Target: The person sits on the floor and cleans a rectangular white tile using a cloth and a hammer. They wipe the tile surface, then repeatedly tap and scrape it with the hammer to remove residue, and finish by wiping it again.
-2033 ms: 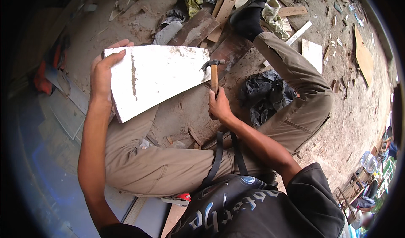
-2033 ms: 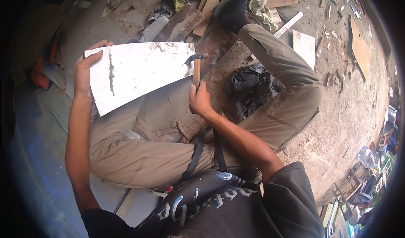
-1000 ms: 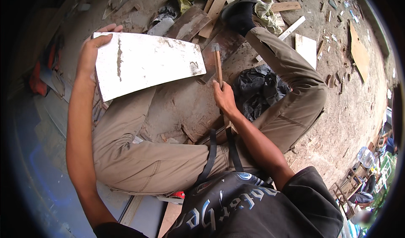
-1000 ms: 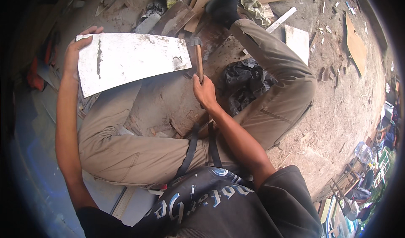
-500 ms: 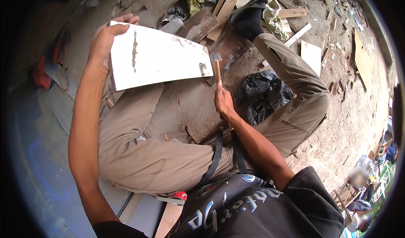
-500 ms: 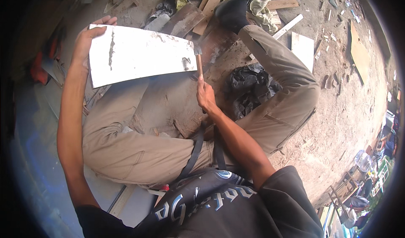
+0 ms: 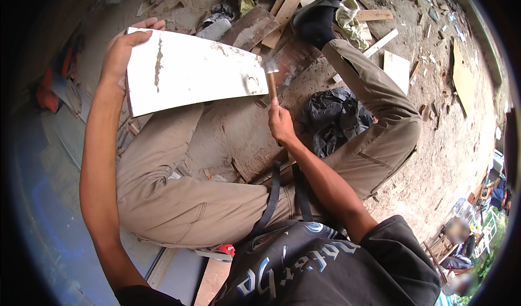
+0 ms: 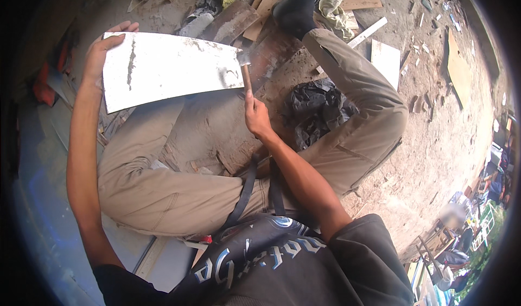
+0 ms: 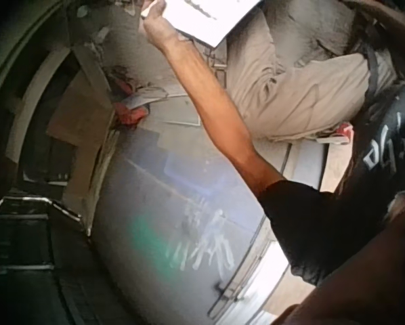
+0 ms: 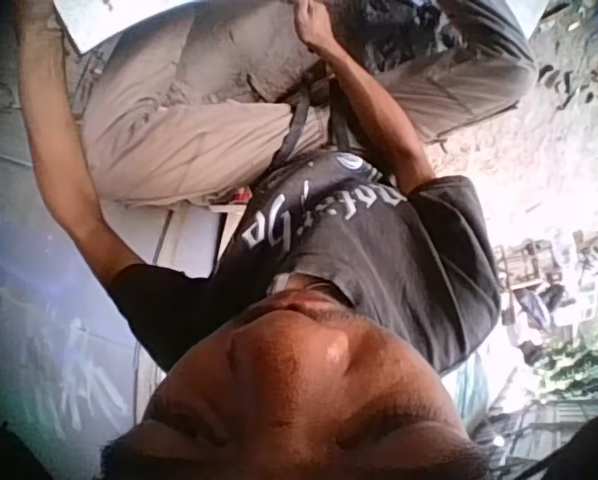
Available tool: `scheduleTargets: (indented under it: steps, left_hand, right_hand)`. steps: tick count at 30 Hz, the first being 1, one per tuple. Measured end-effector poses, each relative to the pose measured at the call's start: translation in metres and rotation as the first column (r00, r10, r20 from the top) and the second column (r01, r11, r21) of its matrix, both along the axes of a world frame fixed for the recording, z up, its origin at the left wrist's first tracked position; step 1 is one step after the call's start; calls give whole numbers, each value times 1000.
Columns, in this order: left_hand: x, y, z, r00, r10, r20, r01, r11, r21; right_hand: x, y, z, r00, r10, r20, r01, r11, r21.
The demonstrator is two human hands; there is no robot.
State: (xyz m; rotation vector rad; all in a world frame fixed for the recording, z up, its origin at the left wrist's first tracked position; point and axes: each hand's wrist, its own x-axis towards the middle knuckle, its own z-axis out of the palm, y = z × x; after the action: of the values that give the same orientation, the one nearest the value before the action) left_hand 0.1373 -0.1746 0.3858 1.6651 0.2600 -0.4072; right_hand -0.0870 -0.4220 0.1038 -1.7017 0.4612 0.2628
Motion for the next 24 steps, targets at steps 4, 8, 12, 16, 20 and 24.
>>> scheduleTargets:
  steps: [4,8,12,16,20,24]
  left_hand:
    - [-4,-5,10,992,-117,41,113,990,89]
    - [-7,-11,11,997,-42,63,41,999,28]
    - [-8,-19,14,997,-40,59,37,999,39]
    - [-14,-16,16,992,-77,96,61,986,154]
    - [-13,-21,21,983,-156,94,144,982,126]
    - [-15,-37,22,970,-221,97,204,966,162]
  right_hand:
    - [-3,-4,2,803,91,-588,-28,993,116]
    - [2,-7,34,925,-44,-377,89,991,102]
    - [2,1,17,999,-38,13,38,999,-8]
    - [2,0,27,826,102,-554,0,984,180]
    - [2,-1,31,982,-20,-189,23,1000,14]
    - [-1,-1,9,917,86,-389,-105,994,-26]
